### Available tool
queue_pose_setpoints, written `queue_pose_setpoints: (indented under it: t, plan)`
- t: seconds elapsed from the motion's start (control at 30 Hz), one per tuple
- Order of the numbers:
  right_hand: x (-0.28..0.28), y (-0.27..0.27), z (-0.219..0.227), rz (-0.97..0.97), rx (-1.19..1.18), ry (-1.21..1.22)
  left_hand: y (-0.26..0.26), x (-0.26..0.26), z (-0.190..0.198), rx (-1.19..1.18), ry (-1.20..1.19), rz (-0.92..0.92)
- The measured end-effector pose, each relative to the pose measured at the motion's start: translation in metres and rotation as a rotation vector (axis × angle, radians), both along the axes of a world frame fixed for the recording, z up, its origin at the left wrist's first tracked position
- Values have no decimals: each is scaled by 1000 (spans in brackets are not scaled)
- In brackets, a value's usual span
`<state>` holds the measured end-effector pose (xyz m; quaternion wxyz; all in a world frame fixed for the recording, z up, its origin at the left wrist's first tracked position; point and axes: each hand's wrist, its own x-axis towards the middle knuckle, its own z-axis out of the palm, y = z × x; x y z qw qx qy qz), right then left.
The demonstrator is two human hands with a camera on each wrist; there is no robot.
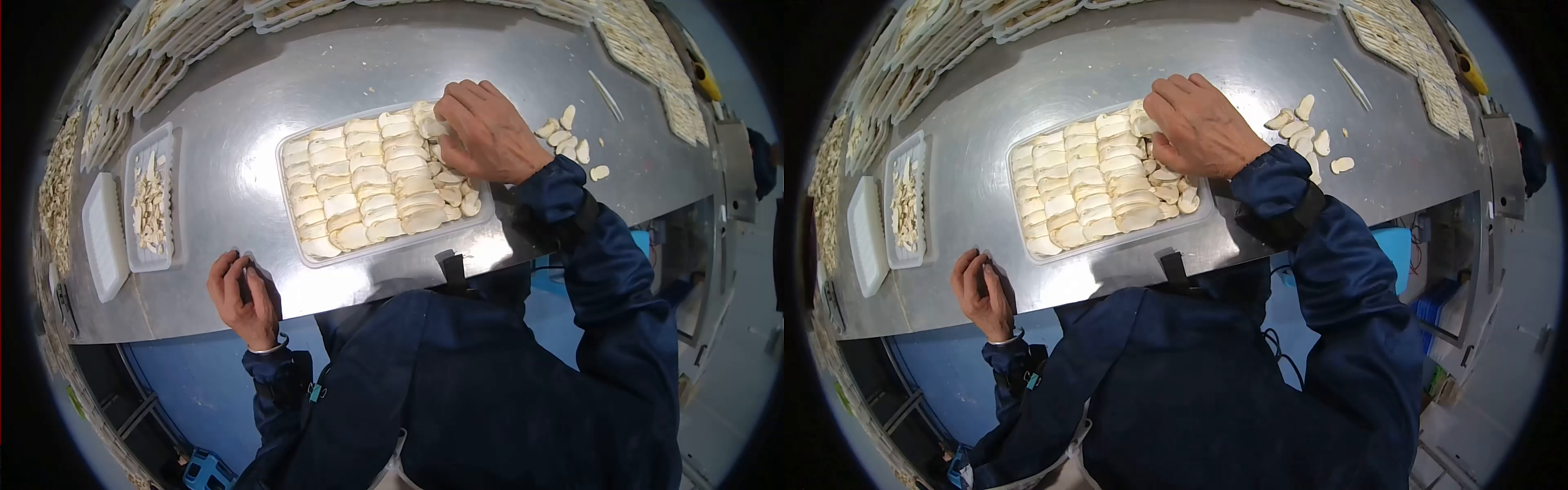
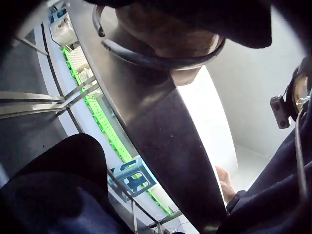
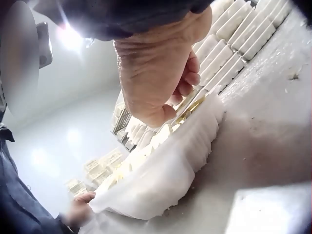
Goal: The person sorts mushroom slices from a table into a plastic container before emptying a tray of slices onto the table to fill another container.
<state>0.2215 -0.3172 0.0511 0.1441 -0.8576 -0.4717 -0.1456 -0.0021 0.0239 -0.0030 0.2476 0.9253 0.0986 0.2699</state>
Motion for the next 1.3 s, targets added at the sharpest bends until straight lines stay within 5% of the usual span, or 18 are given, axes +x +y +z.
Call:
queue_pose_setpoints:
  t: [0.4, 0.57, 0.67, 0.87, 0.97, 1.3]
  plan:
    - [-1, -27, 26, -106, 117, -63, 2, 0, -4, -40, -15, -5]
    - [10, -147, 47, -636, 235, -99, 2, -2, -4, -65, -7, -3]
    - [5, -207, 41, -893, -178, 95, 5, -3, -7, -92, -9, -11]
    - [2, -192, 16, -625, -33, 258, 7, -4, -10, -109, -8, -17]
    - [18, -190, -6, -458, -120, 59, 8, -2, -11, -111, -17, -24]
    - [26, -196, -7, -695, -179, 331, 6, -4, -11, -144, -9, -14]
